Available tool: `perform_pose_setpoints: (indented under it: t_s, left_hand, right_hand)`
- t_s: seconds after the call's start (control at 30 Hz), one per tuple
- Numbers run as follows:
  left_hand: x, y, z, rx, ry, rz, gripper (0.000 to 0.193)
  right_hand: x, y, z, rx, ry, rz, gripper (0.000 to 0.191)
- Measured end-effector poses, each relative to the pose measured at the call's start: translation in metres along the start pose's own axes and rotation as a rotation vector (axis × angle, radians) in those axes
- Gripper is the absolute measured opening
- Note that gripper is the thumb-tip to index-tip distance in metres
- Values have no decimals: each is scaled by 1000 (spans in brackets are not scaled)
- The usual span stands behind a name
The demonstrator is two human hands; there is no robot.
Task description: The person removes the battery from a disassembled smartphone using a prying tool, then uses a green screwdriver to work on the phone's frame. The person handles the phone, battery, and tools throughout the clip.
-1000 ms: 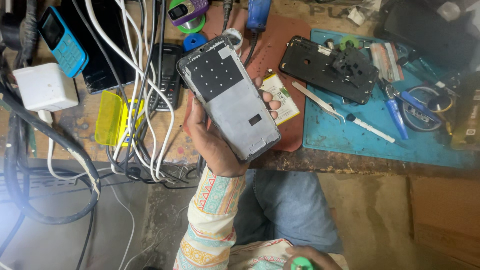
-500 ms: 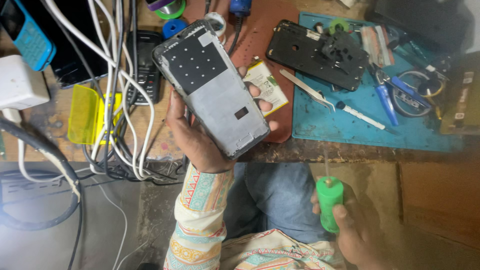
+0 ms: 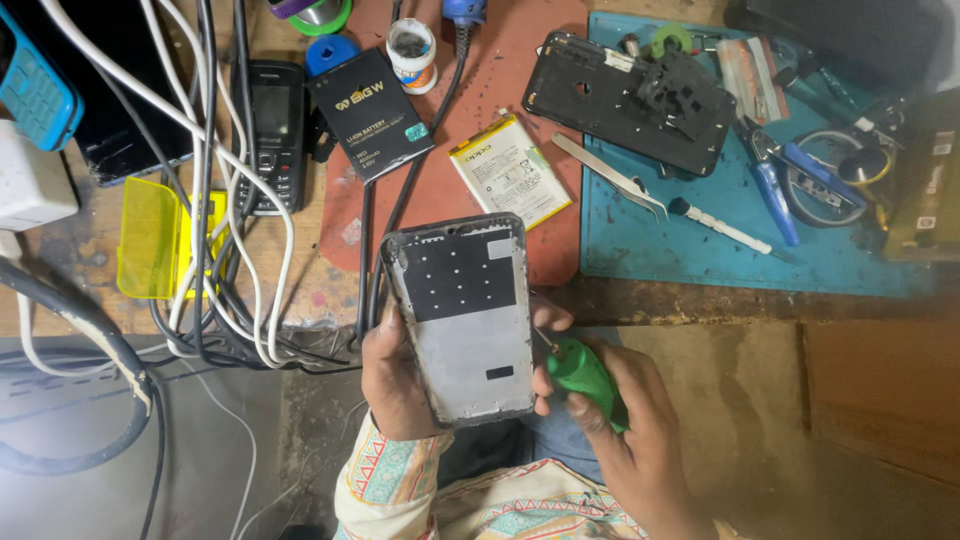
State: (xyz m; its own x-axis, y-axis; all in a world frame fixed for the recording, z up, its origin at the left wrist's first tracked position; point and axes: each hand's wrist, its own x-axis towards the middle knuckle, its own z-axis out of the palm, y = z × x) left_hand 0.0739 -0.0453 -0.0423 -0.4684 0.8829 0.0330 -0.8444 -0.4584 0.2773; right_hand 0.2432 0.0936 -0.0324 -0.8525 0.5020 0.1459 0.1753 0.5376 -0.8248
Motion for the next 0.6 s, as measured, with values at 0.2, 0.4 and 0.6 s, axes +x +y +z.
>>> perform_pose_setpoints:
  t_s: [0.2, 0.4, 0.6]
  left_hand:
    - [-5, -19, -11, -79, 32, 40, 102]
    - [-13, -29, -18, -115, 44, 57, 103]
    - [-14, -30, -22, -109, 42, 74, 102]
  right_hand:
    - [-4, 18, 23, 366, 41, 66, 34]
    - [-12, 33, 36, 558, 155, -36, 25]
    - [-10, 49, 32, 316, 307, -136, 16]
